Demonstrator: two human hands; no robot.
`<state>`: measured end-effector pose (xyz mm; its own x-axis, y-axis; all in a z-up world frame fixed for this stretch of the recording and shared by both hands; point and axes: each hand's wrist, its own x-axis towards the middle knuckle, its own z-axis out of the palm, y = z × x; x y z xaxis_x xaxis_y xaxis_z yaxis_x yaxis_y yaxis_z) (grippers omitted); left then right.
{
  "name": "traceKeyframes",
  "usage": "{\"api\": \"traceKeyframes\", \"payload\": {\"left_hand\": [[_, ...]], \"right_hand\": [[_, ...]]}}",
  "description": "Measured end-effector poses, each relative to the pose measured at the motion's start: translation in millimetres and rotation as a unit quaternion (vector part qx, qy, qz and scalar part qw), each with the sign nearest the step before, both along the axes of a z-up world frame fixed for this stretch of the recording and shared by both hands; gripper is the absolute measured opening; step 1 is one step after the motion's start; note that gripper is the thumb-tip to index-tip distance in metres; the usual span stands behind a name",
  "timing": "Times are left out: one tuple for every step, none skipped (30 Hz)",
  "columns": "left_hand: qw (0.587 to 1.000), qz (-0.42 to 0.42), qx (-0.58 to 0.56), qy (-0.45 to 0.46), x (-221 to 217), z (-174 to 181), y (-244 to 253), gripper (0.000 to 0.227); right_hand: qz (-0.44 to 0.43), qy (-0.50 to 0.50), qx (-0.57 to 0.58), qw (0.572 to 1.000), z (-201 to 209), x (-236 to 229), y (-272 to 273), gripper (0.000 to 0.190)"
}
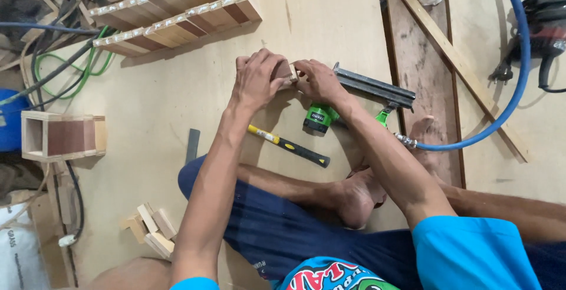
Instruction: The person assembles small wooden boxes by aligning small wood pieces, hammering them together, and using a pneumatic nail gun.
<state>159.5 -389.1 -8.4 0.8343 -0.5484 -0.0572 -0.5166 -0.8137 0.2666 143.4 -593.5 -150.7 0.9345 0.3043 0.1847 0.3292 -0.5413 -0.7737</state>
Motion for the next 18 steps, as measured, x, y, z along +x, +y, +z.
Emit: {"api": "traceKeyframes", "payload": {"left_hand": [[1.0, -0.002, -0.005, 0.003, -0.2, 1.8, -0.2, 0.051], [1.0, -0.006, -0.001, 0.004, 0.6, 1.6, -0.1, 0.051], [1.0, -0.007, -0.009, 0.011, 1.3, 0.7, -1.1, 0.05], [1.0, -0.007, -0.016, 0.018, 1.9, -0.1, -1.5, 0.05], [1.0, -0.01, -0.016, 0.019, 2.2, -1.7, -2.1, 0.05], [0.999, -0.012, -0.019, 0.023, 2.4, -3.2, -2.2, 0.05], [0.999, -0.014, -0.022, 0.026, 2.7, -5.1, -2.5, 0.051], [0.999, -0.016, -0.022, 0.026, 3.1, -5.3, -3.3, 0.051], [0.999, -0.014, -0.026, 0.026, 2.5, -5.2, -2.7, 0.051], [0.999, -0.012, -0.03, 0.025, 1.8, -5.1, -1.6, 0.051], [0.999, -0.011, -0.029, 0.027, 0.7, -3.6, -2.5, 0.051], [0.999, -0.008, -0.036, 0.024, -0.5, -2.0, -3.1, 0.052], [0.999, -0.004, -0.042, 0.021, -1.3, -0.1, -3.4, 0.054], [0.999, -0.003, -0.042, 0.022, -2.7, 0.2, -3.7, 0.054], [0.999, 0.0, -0.049, 0.009, -4.1, 0.0, -4.9, 0.056], [0.998, 0.002, -0.056, -0.004, -5.4, -0.2, -6.2, 0.059], [0.998, 0.003, -0.057, -0.003, -4.9, -4.0, -6.4, 0.059], [0.999, 0.003, -0.047, -0.023, -4.5, -7.9, -6.8, 0.054]], "right_hand": [[0.002, -0.001, 0.005, 1.0, -1.5, 1.0, 0.1, 0.033], [-0.002, 0.0, 0.009, 1.0, 1.2, 0.9, 0.8, 0.033], [0.003, 0.001, 0.008, 1.0, 4.0, 0.7, -0.3, 0.034], [0.007, 0.002, 0.006, 1.0, 6.9, 0.5, -0.7, 0.036], [0.004, 0.003, 0.007, 1.0, 9.7, -1.0, -1.0, 0.036], [0.003, 0.011, 0.003, 1.0, 12.6, -2.6, -0.7, 0.034], [0.003, 0.019, 0.0, 1.0, 15.5, -3.8, -0.8, 0.033], [0.001, 0.02, -0.001, 1.0, 14.4, -3.3, -2.1, 0.033], [0.003, 0.019, -0.004, 1.0, 13.3, -3.5, -1.8, 0.034], [0.006, 0.018, -0.007, 1.0, 12.3, -3.7, -0.9, 0.034], [0.007, 0.02, -0.007, 1.0, 13.1, -3.7, -1.1, 0.034], [0.007, 0.022, -0.004, 1.0, 13.9, -3.9, -0.9, 0.034], [0.007, 0.024, -0.002, 1.0, 14.9, -3.3, -0.5, 0.034], [0.009, 0.024, -0.001, 1.0, 13.7, -2.7, 0.1, 0.034], [0.011, 0.023, -0.003, 1.0, 12.3, -2.4, -0.4, 0.034], [0.012, 0.022, -0.006, 1.0, 10.9, -2.1, -1.0, 0.033], [0.013, 0.022, -0.007, 1.0, 12.7, -2.1, -0.8, 0.033], [0.011, 0.02, -0.006, 1.0, 14.3, -2.2, -0.7, 0.033]]}}
